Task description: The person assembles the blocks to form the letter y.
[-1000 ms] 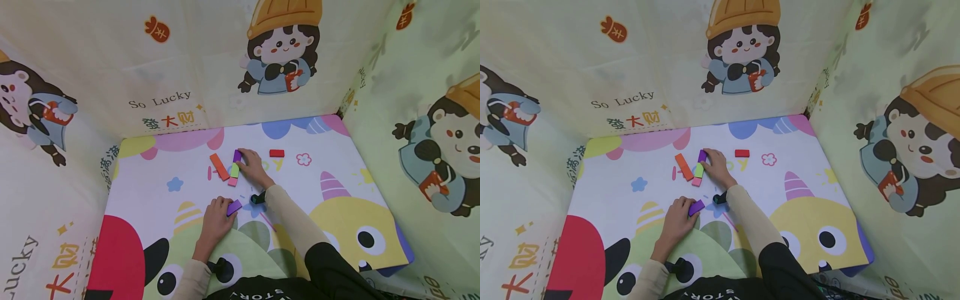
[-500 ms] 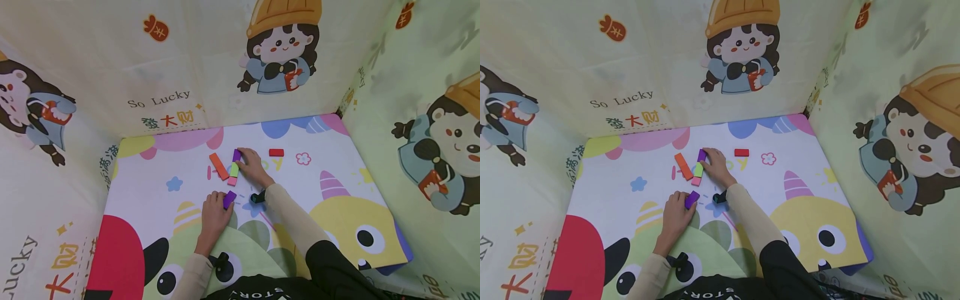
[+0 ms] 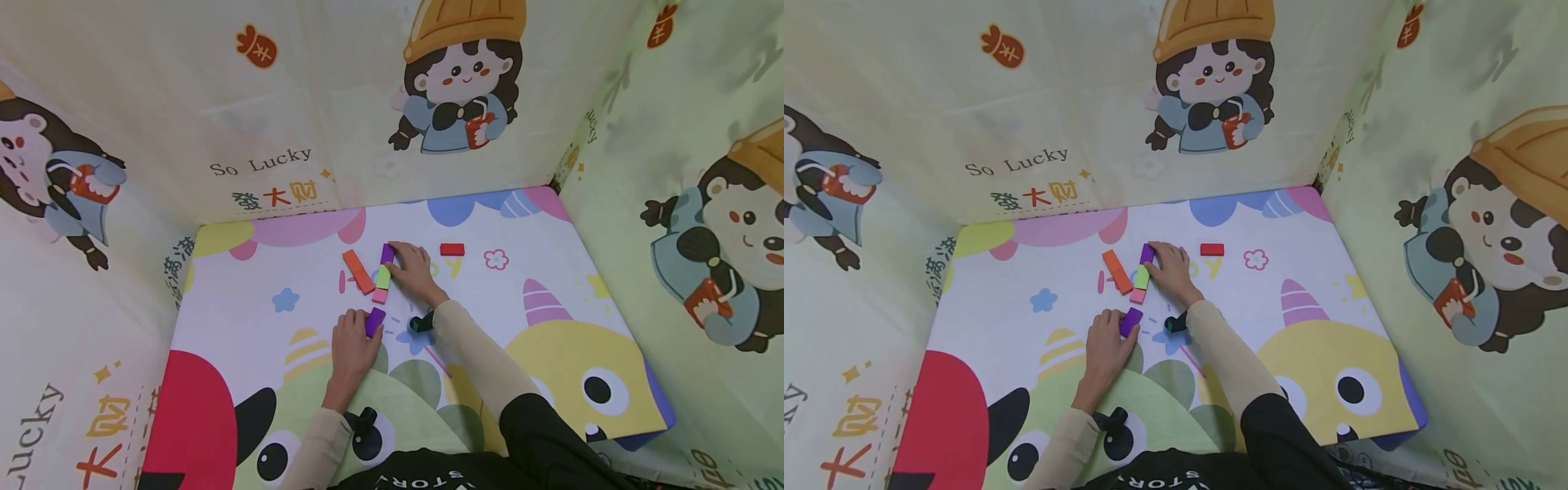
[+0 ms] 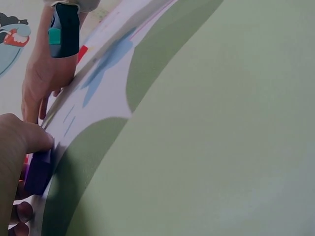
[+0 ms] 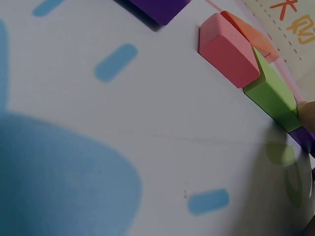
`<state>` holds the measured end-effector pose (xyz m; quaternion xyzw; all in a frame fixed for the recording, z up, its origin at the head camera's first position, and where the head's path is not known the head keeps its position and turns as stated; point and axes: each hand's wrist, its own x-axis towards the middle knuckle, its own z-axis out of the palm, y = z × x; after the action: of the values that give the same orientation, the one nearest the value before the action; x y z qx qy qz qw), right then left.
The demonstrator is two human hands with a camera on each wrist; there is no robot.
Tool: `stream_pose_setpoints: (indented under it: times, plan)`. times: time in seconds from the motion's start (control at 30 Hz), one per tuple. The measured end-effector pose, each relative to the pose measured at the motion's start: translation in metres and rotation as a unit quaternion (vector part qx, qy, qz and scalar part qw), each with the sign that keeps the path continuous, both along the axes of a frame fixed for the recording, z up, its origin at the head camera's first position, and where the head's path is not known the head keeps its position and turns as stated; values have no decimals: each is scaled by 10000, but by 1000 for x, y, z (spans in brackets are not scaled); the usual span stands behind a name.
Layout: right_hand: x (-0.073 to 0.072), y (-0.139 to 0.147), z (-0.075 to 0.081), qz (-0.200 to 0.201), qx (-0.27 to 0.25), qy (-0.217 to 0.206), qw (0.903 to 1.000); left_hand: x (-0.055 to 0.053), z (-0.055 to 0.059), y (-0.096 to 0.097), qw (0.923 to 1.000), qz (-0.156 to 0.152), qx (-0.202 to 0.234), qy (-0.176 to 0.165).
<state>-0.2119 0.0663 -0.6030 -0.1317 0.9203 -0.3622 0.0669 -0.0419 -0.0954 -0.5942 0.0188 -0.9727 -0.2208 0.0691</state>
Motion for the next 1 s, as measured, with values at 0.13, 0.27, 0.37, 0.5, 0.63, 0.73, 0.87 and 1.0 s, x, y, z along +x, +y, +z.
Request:
stream_pose_setpoints:
  times: [0.13,0.27,0.37,0.5,0.63,0.73,0.87,1.0]
  plan:
    - [0,1,-1,16,15,38,10000,-1,-1,0,9999,13,121,91]
    - [0,2,-2,1,-10,64,10000,-3,-1,1,9998,14,191,115]
    - [0,2,-2,-9,-94,88,9999,-4,-2,2,9998,37,187,32]
    - [-1,2,-3,3,-110,97,9999,-6,-2,3,9998,111,132,-65]
    - [-1,2,-5,13,-83,121,9999,-8,-2,4,9997,212,52,-101]
    - [-1,2,-6,15,-91,129,9999,-9,-1,6,9995,275,13,-130]
    - [0,2,-6,19,-163,122,9998,-10,1,7,9993,341,36,-173]
    - [0,2,-6,31,-184,126,9997,-11,2,8,9991,363,40,-208]
